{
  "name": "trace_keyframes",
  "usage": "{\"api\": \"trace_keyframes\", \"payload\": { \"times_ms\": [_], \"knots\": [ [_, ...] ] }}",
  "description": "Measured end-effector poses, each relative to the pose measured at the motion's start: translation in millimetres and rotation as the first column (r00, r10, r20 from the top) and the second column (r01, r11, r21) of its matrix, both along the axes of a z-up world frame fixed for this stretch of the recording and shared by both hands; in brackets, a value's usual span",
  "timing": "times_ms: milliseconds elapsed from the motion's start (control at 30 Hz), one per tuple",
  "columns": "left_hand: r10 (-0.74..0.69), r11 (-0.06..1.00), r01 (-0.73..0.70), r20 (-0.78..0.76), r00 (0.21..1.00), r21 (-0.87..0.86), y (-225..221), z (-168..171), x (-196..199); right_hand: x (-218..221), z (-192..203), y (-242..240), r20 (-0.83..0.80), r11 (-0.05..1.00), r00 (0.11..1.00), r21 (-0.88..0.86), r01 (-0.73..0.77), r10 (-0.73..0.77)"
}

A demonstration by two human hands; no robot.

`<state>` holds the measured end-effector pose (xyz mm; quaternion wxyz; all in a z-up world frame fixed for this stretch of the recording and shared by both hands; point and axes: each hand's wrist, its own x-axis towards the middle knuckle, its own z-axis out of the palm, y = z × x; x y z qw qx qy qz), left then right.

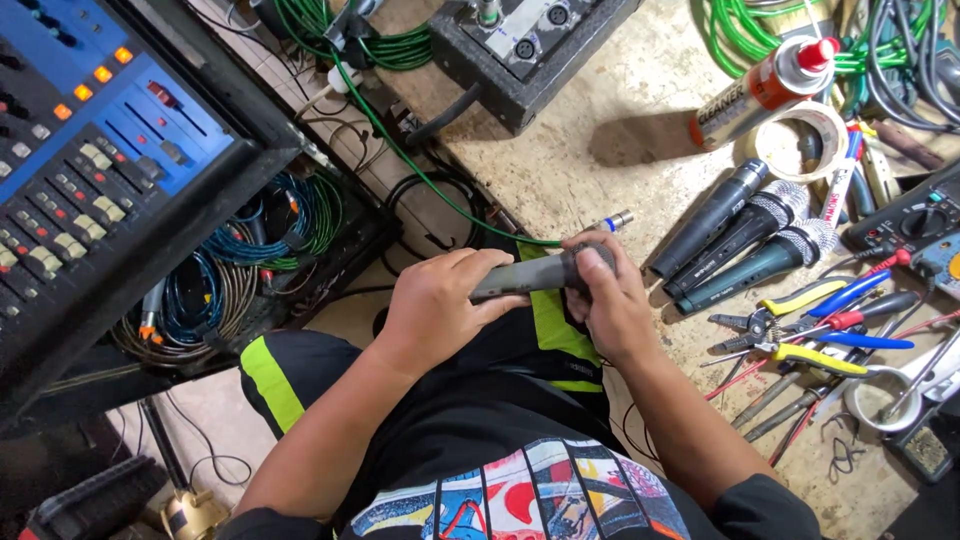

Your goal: Testing and inspecting multiple handheld microphones at an electronics repair station, including plugging in cables and using pliers.

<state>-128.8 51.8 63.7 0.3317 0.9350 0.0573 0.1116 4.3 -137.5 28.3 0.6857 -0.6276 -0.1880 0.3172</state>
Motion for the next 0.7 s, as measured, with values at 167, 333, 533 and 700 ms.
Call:
{"api": "trace_keyframes", "payload": {
  "times_ms": [167,333,533,700],
  "knots": [
    [0.077,0.969,-0.065,0.038,0.996,-0.237,-2,8,-6,-4,0,5,-0.115,0.999,0.993,0.018,0.04,-0.038],
    [0.103,0.945,-0.087,0.034,0.994,-0.317,1,10,-9,-6,-2,7,-0.119,1.0,0.993,0.015,0.028,-0.026],
    [0.106,0.949,-0.093,0.026,0.994,-0.303,1,5,-13,-2,-4,7,-0.207,1.0,0.978,0.008,-0.012,0.013],
    [0.038,0.999,-0.037,-0.043,0.998,0.024,0,0,-16,-5,-14,-3,-0.038,0.999,0.999,-0.05,-0.006,0.004]
  ]
}}
